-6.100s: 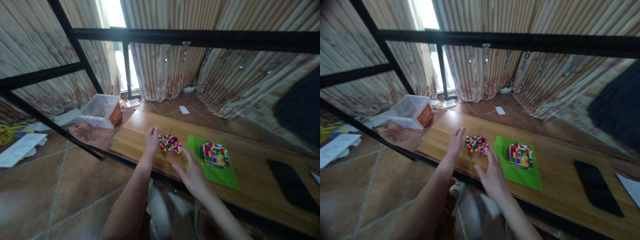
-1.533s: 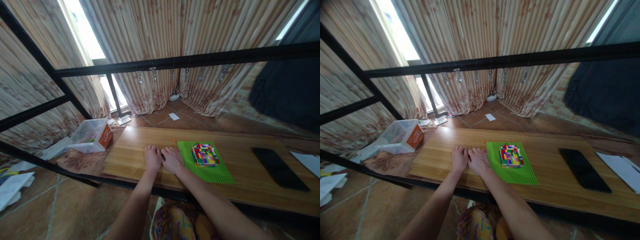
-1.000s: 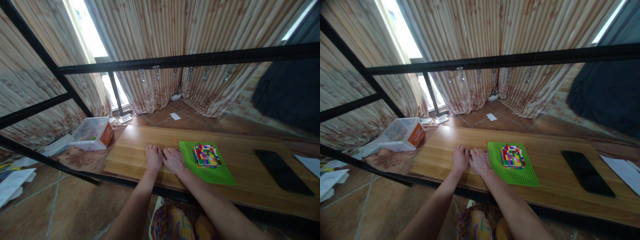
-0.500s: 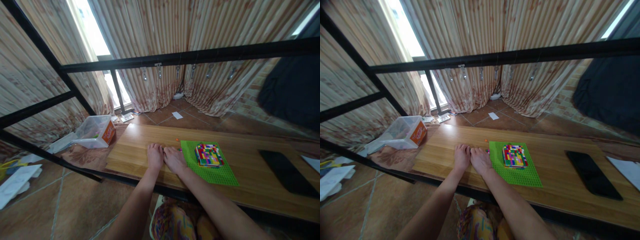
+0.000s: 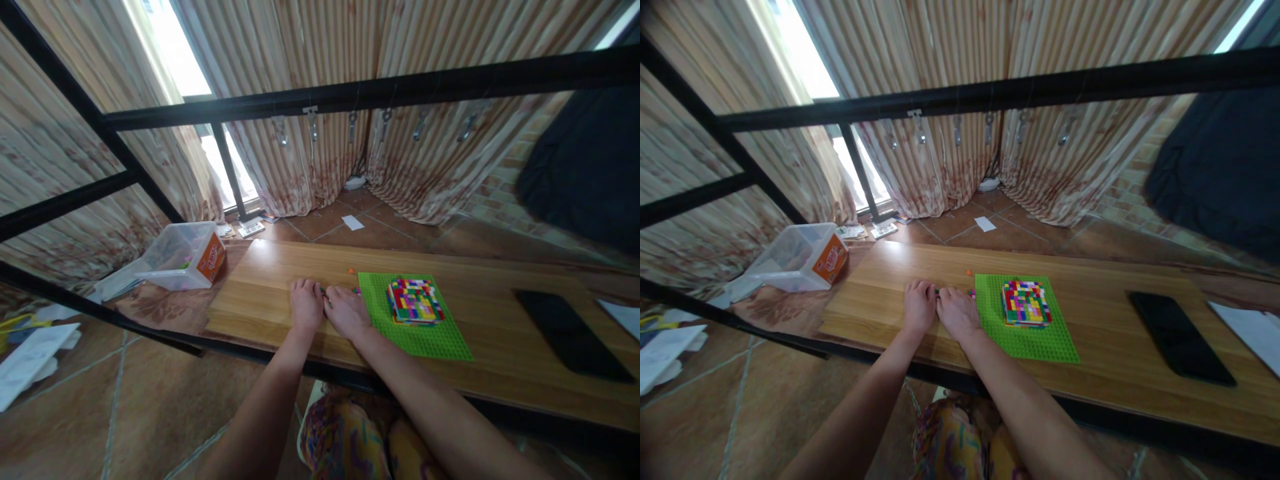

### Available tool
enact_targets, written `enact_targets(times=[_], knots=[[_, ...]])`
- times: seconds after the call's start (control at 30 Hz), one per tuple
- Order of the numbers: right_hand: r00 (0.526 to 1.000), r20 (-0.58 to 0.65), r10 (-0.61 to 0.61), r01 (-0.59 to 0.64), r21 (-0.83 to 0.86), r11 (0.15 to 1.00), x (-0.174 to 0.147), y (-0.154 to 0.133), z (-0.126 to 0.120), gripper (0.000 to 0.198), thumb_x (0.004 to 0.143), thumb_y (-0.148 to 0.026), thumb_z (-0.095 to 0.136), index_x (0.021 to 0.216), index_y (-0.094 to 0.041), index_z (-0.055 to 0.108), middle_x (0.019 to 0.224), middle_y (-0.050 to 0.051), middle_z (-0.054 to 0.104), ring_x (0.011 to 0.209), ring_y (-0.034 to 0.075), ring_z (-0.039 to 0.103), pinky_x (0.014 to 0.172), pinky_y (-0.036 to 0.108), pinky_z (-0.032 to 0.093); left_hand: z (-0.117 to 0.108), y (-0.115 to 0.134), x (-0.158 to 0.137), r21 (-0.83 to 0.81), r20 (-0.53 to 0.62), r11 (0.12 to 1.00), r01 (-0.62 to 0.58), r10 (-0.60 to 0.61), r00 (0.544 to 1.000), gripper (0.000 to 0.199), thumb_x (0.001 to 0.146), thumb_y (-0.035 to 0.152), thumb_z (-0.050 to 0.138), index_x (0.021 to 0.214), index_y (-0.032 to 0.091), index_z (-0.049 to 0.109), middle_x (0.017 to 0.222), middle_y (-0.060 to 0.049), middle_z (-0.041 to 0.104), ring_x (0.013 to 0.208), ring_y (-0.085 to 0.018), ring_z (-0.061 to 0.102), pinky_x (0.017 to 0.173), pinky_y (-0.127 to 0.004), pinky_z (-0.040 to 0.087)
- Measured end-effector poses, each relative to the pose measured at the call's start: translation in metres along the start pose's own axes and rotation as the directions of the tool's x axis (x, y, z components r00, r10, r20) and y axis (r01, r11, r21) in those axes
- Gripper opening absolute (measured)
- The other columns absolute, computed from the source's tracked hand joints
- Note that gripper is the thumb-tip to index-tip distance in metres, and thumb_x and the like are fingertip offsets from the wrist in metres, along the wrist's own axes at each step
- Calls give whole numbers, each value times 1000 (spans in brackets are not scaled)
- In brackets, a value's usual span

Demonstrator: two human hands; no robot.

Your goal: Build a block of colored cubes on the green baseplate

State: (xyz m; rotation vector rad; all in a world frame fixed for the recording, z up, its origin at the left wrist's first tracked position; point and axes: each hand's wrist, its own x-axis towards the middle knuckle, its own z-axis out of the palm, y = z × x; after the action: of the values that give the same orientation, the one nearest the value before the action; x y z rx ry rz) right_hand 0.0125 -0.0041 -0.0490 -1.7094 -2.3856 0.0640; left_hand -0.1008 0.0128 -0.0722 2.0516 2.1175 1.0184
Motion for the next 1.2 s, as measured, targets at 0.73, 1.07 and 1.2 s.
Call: enact_targets(times=[0.73,1.07,1.2], knots=[[996,13,92,-93,20,996,10,-1,-1,38,100,-36,27,91,-19,61,96,9,69,89,19,64,74,29,44,-2,3,-1,30,10,999,-36,35,999,24,90,19,43,74,20,60,82,-8,61,87,-23,53,82,-38,40],[990,-3,141,-141,47,989,19,1,-2,44,100,-39,25,90,-19,63,95,9,71,82,18,66,71,29,44,-3,7,-3,51,27,998,-40,39,999,25,92,20,40,79,19,61,85,-11,61,89,-25,53,82,-40,39],[987,-30,158,-154,115,981,25,2,3,42,99,-41,29,87,-19,63,89,8,71,77,18,65,68,28,42,-3,9,-5,53,43,997,-64,61,997,28,93,19,37,80,18,62,85,-12,62,89,-26,53,83,-40,38]])
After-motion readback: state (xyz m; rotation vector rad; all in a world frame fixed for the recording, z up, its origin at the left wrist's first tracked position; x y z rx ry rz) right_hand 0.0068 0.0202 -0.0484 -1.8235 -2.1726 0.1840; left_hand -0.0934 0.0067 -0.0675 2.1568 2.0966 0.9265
